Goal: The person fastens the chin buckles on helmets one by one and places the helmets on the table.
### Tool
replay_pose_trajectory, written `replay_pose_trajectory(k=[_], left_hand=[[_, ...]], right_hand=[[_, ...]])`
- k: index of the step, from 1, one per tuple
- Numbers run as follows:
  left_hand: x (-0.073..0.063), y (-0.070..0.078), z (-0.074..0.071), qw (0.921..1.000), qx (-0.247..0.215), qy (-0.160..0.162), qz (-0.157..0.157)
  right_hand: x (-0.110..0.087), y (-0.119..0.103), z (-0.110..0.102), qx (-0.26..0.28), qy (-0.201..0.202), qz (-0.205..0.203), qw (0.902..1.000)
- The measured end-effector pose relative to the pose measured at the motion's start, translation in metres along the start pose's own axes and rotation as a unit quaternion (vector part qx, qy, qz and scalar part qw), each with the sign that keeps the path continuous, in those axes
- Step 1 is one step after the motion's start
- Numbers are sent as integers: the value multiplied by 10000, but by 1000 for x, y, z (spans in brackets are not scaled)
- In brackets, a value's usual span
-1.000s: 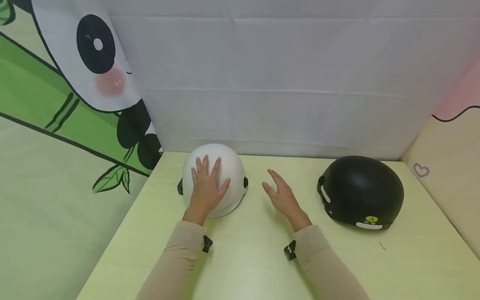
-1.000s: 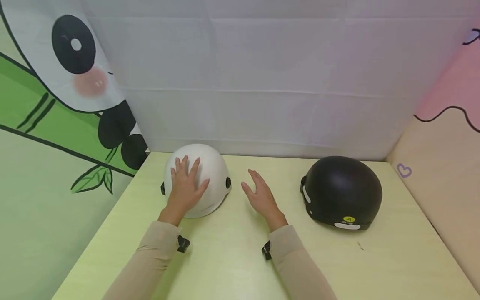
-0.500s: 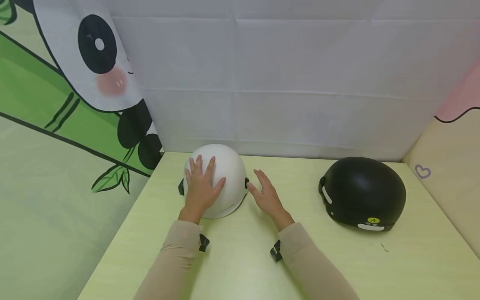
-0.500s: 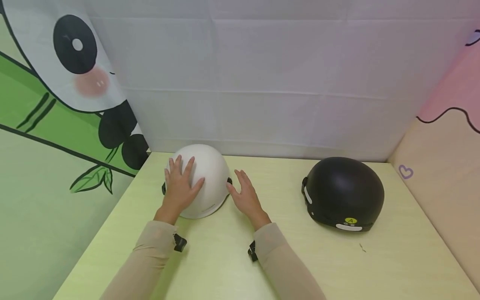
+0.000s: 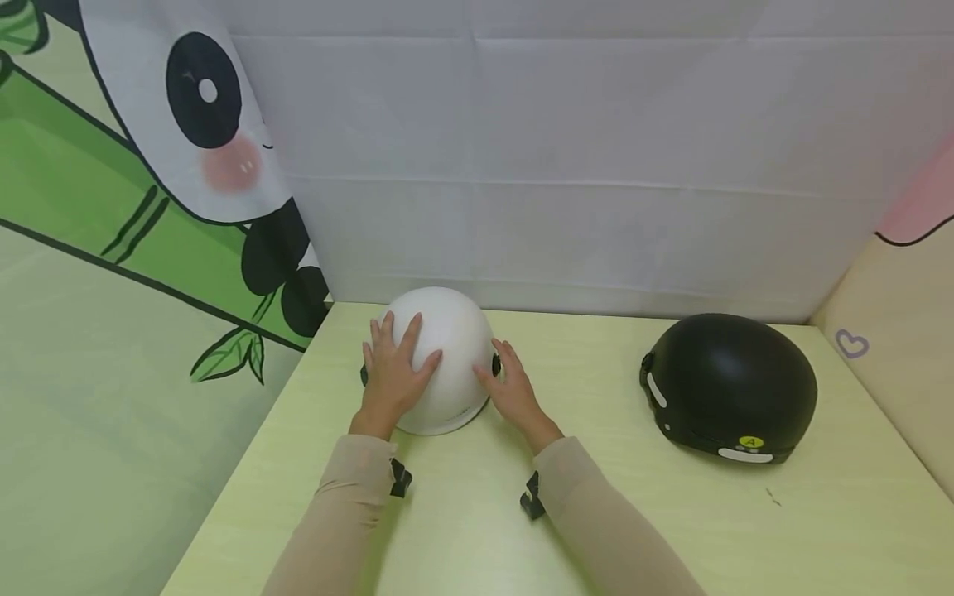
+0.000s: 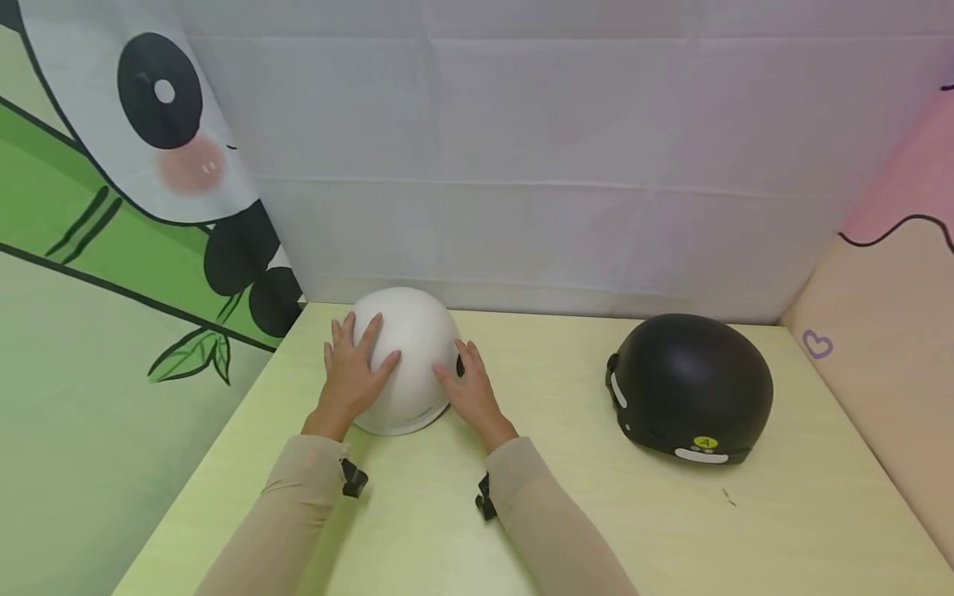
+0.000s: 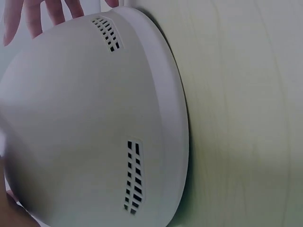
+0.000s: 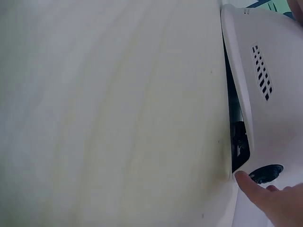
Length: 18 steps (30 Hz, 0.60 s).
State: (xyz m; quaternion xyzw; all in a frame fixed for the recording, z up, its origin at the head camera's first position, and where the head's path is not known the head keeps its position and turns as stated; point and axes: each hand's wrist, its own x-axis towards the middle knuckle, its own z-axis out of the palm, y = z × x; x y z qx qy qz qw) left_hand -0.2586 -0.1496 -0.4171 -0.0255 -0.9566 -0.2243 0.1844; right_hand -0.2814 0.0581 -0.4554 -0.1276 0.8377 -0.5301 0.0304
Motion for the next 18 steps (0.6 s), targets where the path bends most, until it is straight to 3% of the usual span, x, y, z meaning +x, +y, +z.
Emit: replay_pose_trajectory(k=[8, 18], left_hand=[[1, -11, -1, 9998, -169, -41, -129], [1, -23, 2, 9989, -260, -191, -330]], right_hand=[[4, -8, 10, 297, -110, 188, 9993], [6, -12, 24, 493, 141, 45, 9987]])
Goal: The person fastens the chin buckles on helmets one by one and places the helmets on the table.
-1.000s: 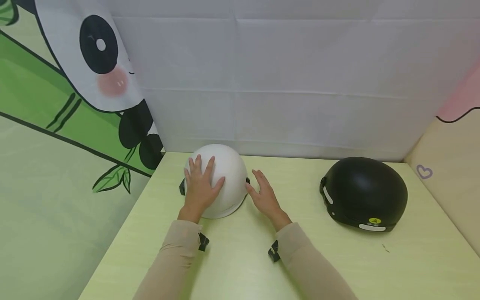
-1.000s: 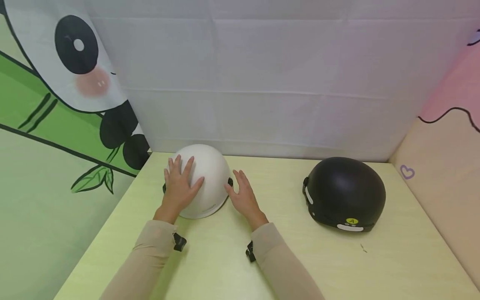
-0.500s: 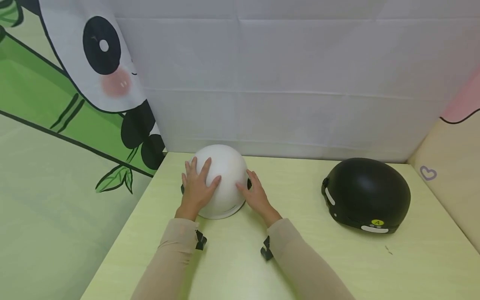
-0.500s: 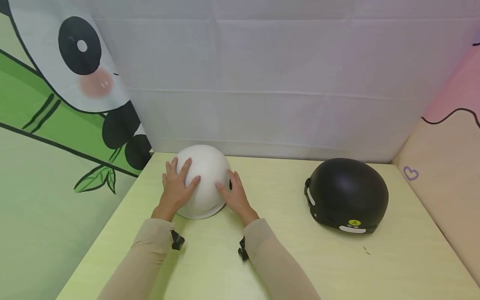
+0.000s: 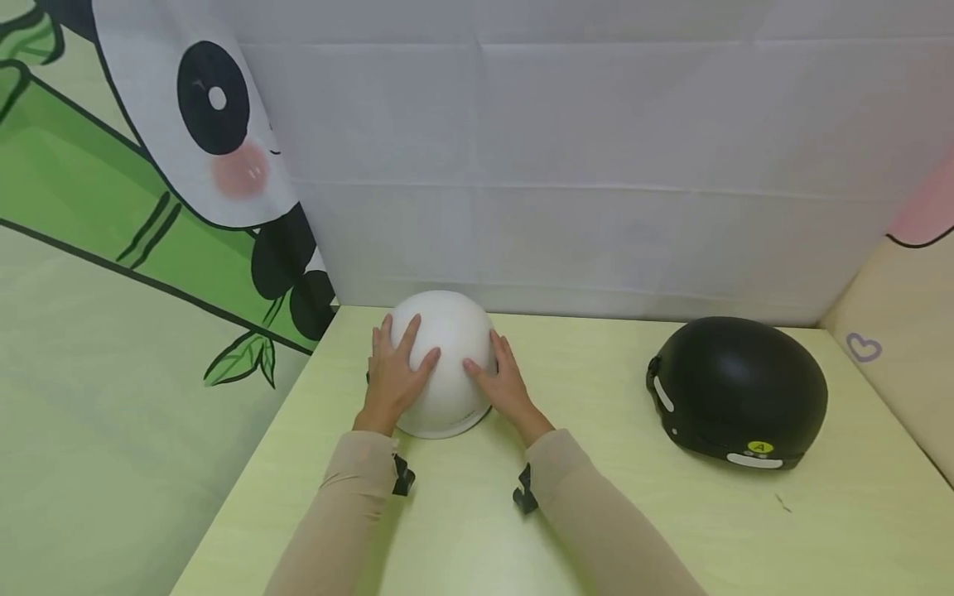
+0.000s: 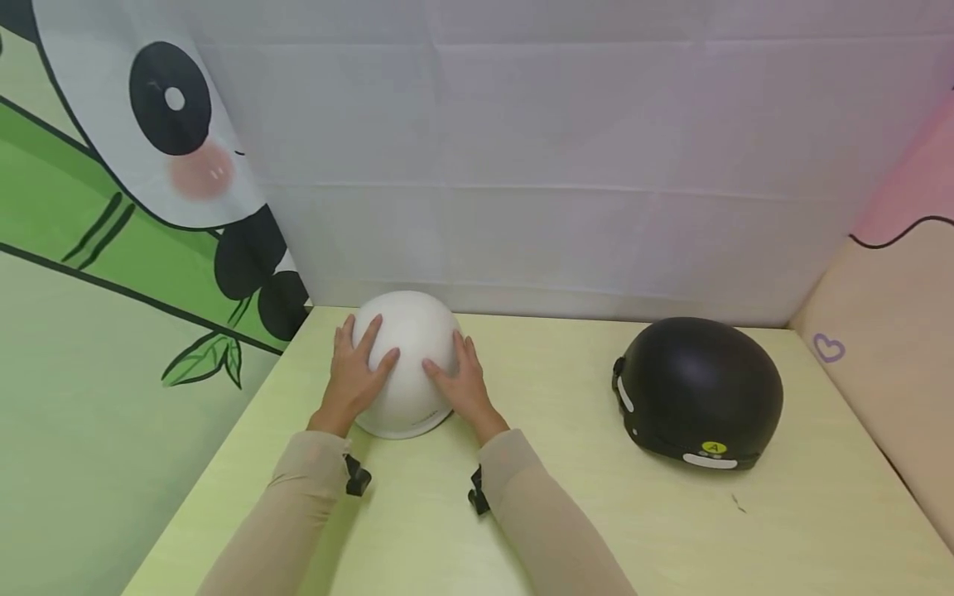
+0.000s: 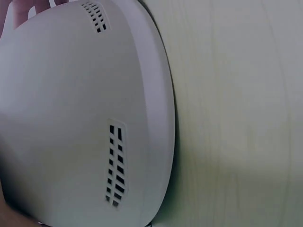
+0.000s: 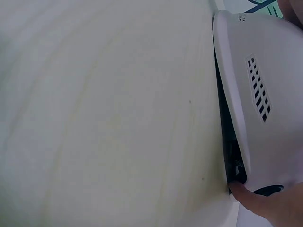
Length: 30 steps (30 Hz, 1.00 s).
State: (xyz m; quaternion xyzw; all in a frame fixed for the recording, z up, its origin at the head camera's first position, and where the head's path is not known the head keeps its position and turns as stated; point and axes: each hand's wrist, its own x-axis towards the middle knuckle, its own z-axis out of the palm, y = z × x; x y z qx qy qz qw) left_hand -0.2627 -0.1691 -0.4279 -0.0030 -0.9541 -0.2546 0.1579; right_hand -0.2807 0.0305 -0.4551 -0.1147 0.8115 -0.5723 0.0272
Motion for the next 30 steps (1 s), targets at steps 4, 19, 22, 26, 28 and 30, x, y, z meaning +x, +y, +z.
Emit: replay_pose_trajectory(k=[4, 19, 22, 26, 28, 30], left_hand=[[1, 4, 4, 10000, -25, 64, -10], [-2, 15, 9, 9994, -127, 282, -129], [-2, 18, 8, 9991, -190, 294, -228], [-2, 24, 6, 9984, -268, 273, -427], [-2, 27, 5, 9978, -300, 266, -521], [-1, 30, 4, 9973, -358, 295, -578]], right_hand=[[2, 0, -1, 36, 108, -155, 9998], [3, -6, -10, -81, 166, 99, 9998], [5, -9, -12, -141, 167, 22, 9998], [7, -16, -16, -188, 236, -103, 9995], [8, -21, -18, -220, 294, -214, 9991], [9, -26, -20, -301, 346, -298, 9985]])
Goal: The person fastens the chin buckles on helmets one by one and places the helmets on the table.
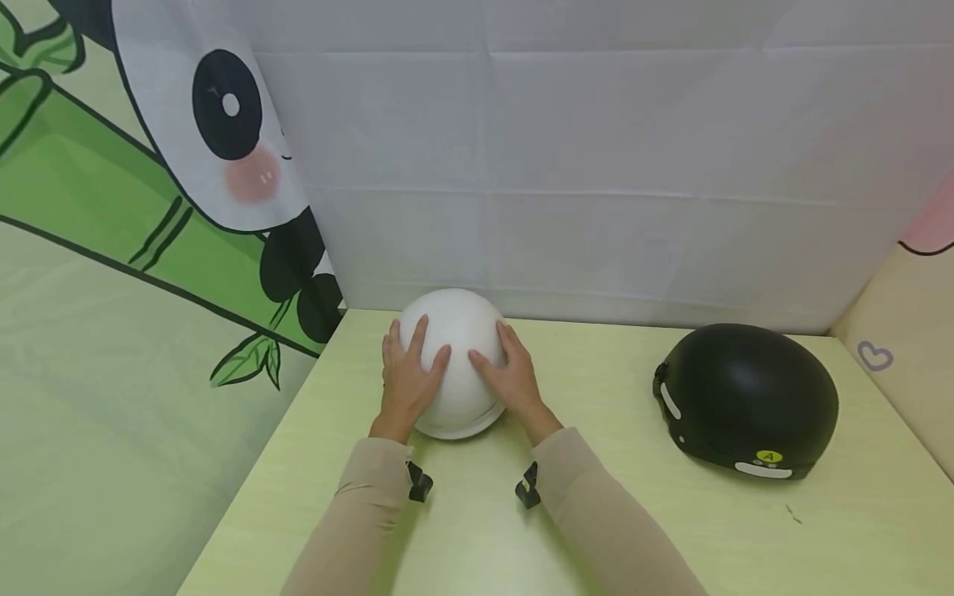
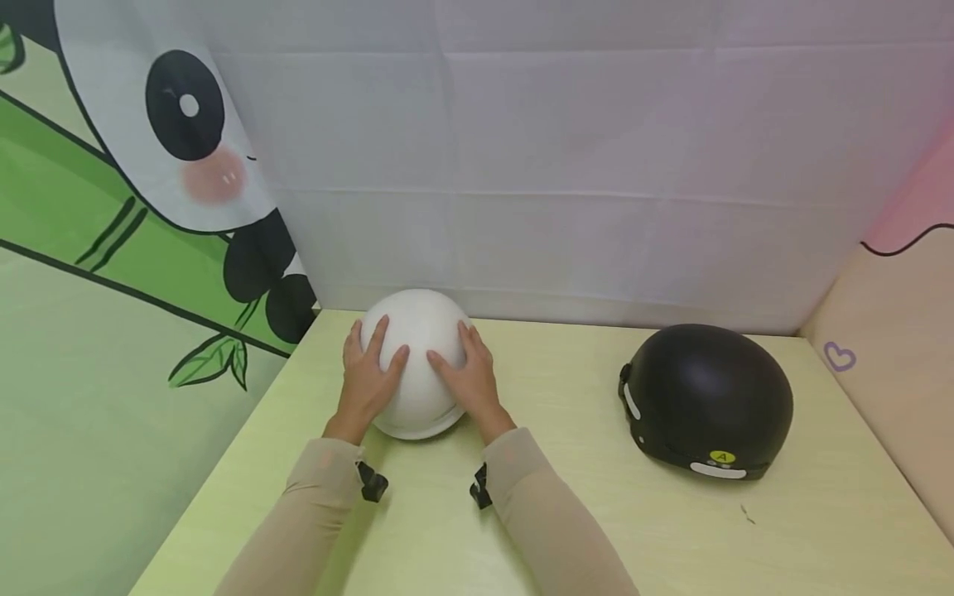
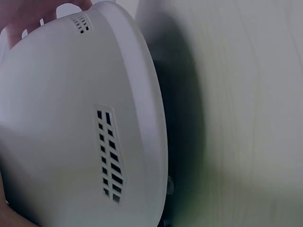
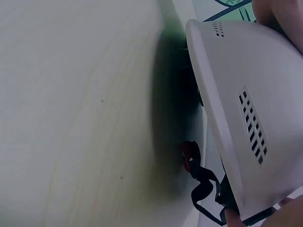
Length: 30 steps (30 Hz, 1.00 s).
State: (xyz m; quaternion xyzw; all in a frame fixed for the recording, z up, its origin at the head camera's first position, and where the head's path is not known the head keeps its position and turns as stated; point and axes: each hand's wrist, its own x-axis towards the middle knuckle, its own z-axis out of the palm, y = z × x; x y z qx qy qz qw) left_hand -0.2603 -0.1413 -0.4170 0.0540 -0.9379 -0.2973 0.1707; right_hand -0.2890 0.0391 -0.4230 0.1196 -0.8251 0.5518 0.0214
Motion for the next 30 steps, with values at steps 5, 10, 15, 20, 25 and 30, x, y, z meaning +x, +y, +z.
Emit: replay_pose_trajectory(k=[5, 10, 15, 20, 25, 30], left_hand=[[0, 7, -1, 9996, -252, 104, -31], [-2, 14, -1, 9986, -488, 191, -92], [-3, 21, 1, 9967, -747, 239, -188], [-6, 28, 3, 9944, -992, 211, -313], [-7, 35, 4, 9924, -1142, 226, -399], [-8, 38, 7, 9904, -1273, 271, -465]], right_hand=[[1, -10, -5, -350, 139, -7, 9993], [2, -14, -6, -663, 322, -84, 9972], [2, -19, -9, -931, 581, -338, 9934], [0, -25, -13, -1218, 818, -566, 9876], [-1, -31, -18, -1347, 901, -654, 9846], [-1, -36, -22, -1636, 935, -646, 9799]])
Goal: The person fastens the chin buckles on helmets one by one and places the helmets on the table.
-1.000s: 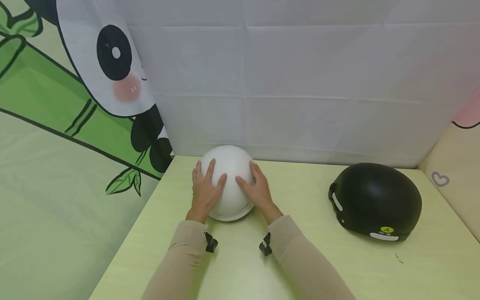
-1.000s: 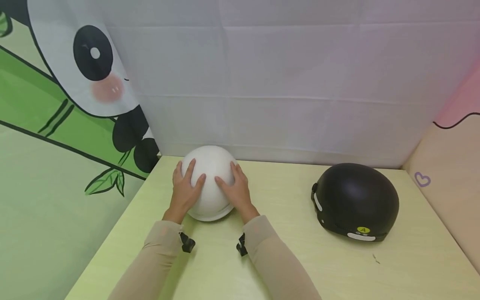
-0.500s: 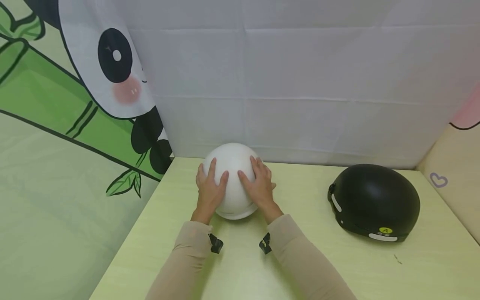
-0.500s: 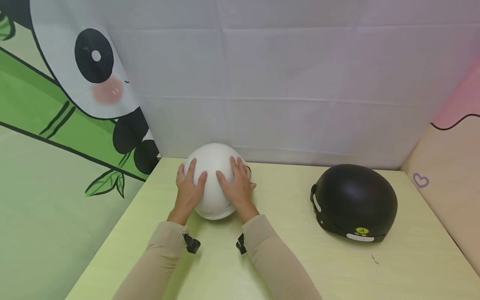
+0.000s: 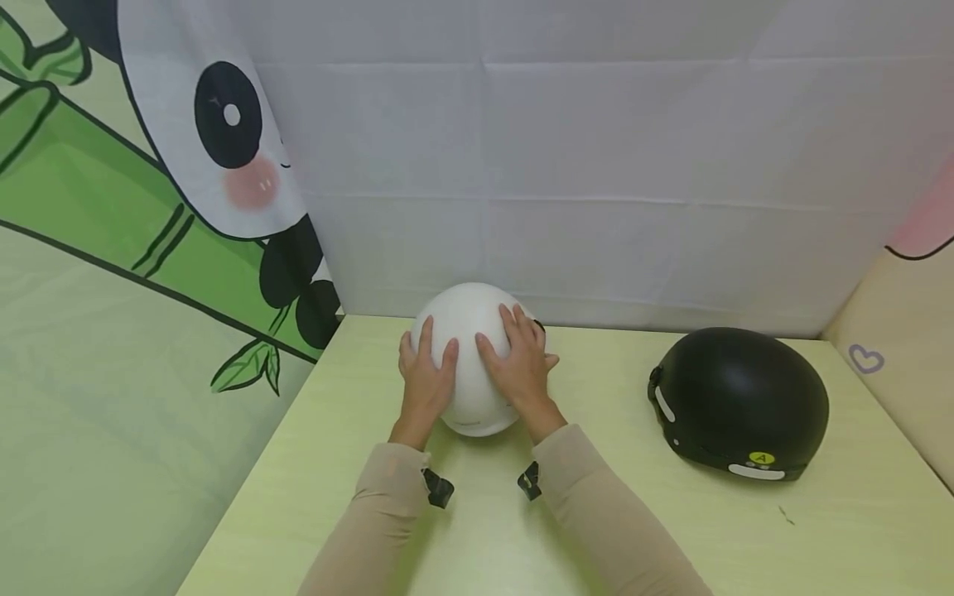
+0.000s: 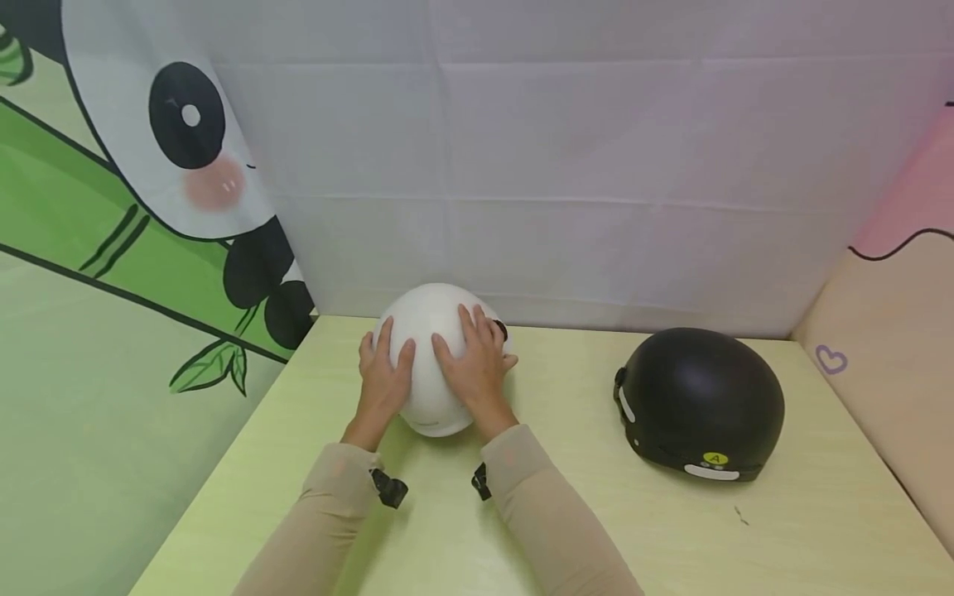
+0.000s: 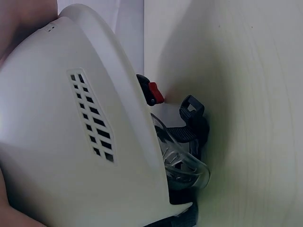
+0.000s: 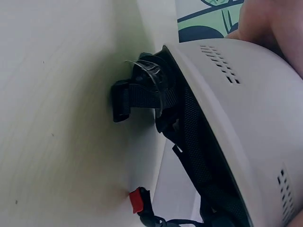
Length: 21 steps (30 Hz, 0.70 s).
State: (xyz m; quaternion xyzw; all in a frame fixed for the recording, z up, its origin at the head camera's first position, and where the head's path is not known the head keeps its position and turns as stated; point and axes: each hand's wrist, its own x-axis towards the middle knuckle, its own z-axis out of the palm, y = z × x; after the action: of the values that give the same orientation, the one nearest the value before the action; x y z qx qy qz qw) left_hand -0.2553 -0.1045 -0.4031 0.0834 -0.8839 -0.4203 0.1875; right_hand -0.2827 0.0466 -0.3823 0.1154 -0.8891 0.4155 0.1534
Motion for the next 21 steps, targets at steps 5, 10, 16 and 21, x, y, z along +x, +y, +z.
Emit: replay_pose_trajectory(k=[5, 10, 16, 21], left_hand=[[-2, 3, 2, 9998, -188, 9, -28], [-5, 7, 6, 9990, -434, -11, -74], [-7, 13, 11, 9973, -673, -90, -272], [-10, 18, 16, 9955, -873, -98, -368]], right_hand=[[3, -4, -6, -315, 26, -27, 9995], [5, -9, -14, -634, 37, -111, 9979], [5, -14, -24, -1013, 55, -175, 9947], [8, -18, -32, -1308, -23, -160, 9913]])
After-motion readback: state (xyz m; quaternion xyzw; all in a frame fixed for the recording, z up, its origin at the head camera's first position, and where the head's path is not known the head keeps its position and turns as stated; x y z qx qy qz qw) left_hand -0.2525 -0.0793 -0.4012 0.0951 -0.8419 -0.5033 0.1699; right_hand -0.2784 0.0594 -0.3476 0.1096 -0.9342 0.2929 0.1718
